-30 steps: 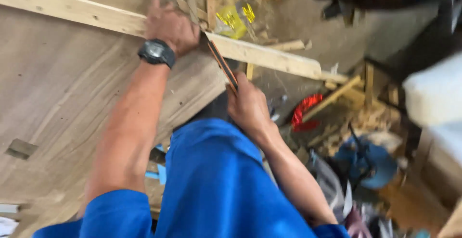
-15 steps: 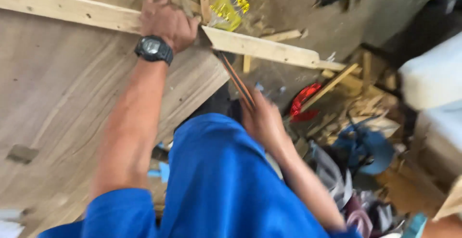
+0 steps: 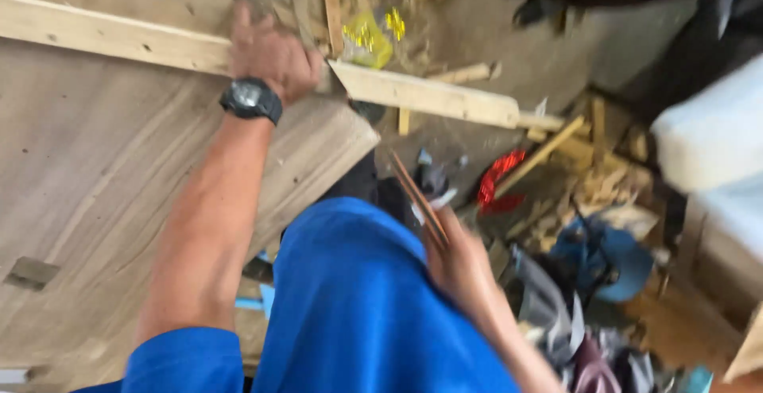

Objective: The person is using a hand saw to cut wooden planks, marking them with a pencil, and organizing the pieces on a workbench.

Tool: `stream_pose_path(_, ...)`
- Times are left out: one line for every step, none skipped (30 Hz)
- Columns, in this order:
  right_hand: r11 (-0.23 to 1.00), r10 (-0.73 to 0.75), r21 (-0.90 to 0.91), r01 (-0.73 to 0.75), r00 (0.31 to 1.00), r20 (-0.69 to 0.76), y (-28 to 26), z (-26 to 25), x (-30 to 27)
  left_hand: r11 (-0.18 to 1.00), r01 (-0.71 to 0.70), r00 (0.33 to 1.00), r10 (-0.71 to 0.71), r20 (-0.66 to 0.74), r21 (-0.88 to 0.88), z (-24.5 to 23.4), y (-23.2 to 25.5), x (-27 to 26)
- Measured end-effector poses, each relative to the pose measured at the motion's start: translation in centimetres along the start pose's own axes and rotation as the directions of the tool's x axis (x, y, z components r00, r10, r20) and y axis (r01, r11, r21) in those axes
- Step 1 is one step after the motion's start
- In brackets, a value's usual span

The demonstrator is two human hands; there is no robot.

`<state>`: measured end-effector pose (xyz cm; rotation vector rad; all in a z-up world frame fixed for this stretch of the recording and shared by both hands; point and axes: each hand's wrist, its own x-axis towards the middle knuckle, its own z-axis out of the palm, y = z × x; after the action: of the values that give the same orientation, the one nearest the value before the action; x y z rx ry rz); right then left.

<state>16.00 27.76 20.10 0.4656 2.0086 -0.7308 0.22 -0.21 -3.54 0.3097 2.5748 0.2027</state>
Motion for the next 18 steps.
stream_pose_path(1.000, -0.009, -0.006, 0.009, 1.000, 0.001, 0.5, -0.2, -1.3, 1.000, 0.009, 1.000, -0.009, -0.006, -0.001, -1.7, 0.3, -0.3)
stream_pose_path(1.000, 0.025, -0.011, -0.025, 0.998, -0.053, 1.0, -0.5, -2.5, 1.000, 0.004, 0.997, -0.005, 0.082, 0.010, -3.3, 0.5, -0.6)
stream_pose_path(0.997, 0.073, -0.007, -0.074, 0.991, -0.109, 1.5, -0.4, -3.9, 1.000, -0.014, 0.984, 0.011, 0.178, 0.017, -4.5, 0.9, -0.8)
stream_pose_path(0.997, 0.078, -0.006, -0.079, 0.991, -0.108, 1.2, 1.0, -1.0, 1.000, -0.018, 0.983, 0.015, 0.181, 0.016, -4.6, 0.9, -0.7)
stream_pose_path(1.000, 0.003, -0.022, -0.005, 0.994, -0.107, 1.2, 2.0, 2.4, 1.000, 0.008, 0.971, -0.010, 0.238, 0.011, -4.7, 1.0, -0.5)
stream_pose_path(0.997, -0.072, -0.039, 0.068, 0.992, -0.104, 1.2, 3.0, 5.8, 0.999, 0.034, 0.955, -0.035, 0.294, 0.006, -4.8, 1.2, -0.3)
stream_pose_path(0.997, -0.072, -0.032, 0.069, 0.993, -0.097, -0.6, 3.3, 8.0, 0.999, 0.037, 0.953, -0.039, 0.300, 0.012, -3.9, 0.7, -0.4)
stream_pose_path(0.975, -0.217, -0.070, 0.211, 0.972, -0.088, -2.2, 3.6, 10.3, 0.999, 0.023, 0.974, -0.029, 0.225, 0.033, -2.8, 0.4, -0.4)
stream_pose_path(0.940, -0.335, -0.100, 0.327, 0.938, -0.083, -3.6, 3.8, 11.9, 0.999, -0.013, 0.987, 0.005, 0.159, 0.048, -1.7, 0.7, -0.4)
stream_pose_path(0.948, -0.314, -0.086, 0.307, 0.945, -0.086, -2.9, 3.2, 10.5, 0.998, -0.032, 0.984, 0.023, 0.176, 0.050, -1.5, 0.4, -0.3)
stream_pose_path(0.962, -0.263, -0.092, 0.256, 0.962, -0.076, -2.3, 2.9, 8.4, 0.994, -0.069, 0.997, 0.066, 0.030, 0.081, -1.3, 0.2, -0.4)
stream_pose_path(0.974, -0.211, -0.099, 0.204, 0.975, -0.064, -2.0, 2.6, 6.3, 0.989, -0.098, 0.987, 0.111, -0.117, 0.111, -1.2, -0.2, -0.5)
stream_pose_path(0.966, -0.242, -0.118, 0.232, 0.967, -0.082, -0.3, 1.4, 3.1, 0.990, -0.082, 0.983, 0.099, -0.155, 0.114, -2.5, 0.6, -0.4)
stream_pose_path(0.986, -0.157, -0.070, 0.151, 0.983, -0.091, 1.4, 0.5, 0.0, 0.998, -0.039, 0.999, 0.039, -0.011, 0.044, -3.7, 1.2, -0.4)
stream_pose_path(0.998, -0.053, -0.019, 0.052, 0.996, -0.070, 3.0, 0.2, -4.1, 0.999, 0.021, 0.986, -0.015, 0.166, -0.029, -4.5, 1.4, -1.8)
stream_pose_path(0.997, -0.066, -0.034, 0.064, 0.996, -0.065, 3.0, 0.4, -2.8, 0.999, 0.038, 0.987, -0.031, 0.158, -0.036, -4.8, 1.1, -1.5)
stream_pose_path(0.998, -0.035, -0.051, 0.031, 0.997, -0.070, 3.2, 0.9, -1.8, 1.000, 0.018, 0.988, -0.015, 0.151, -0.021, -4.9, 1.1, -1.4)
stream_pose_path(0.998, -0.004, -0.067, -0.001, 0.997, -0.075, 3.6, 1.3, -0.8, 1.000, -0.002, 0.989, 0.002, 0.145, -0.005, -4.9, 1.3, -1.3)
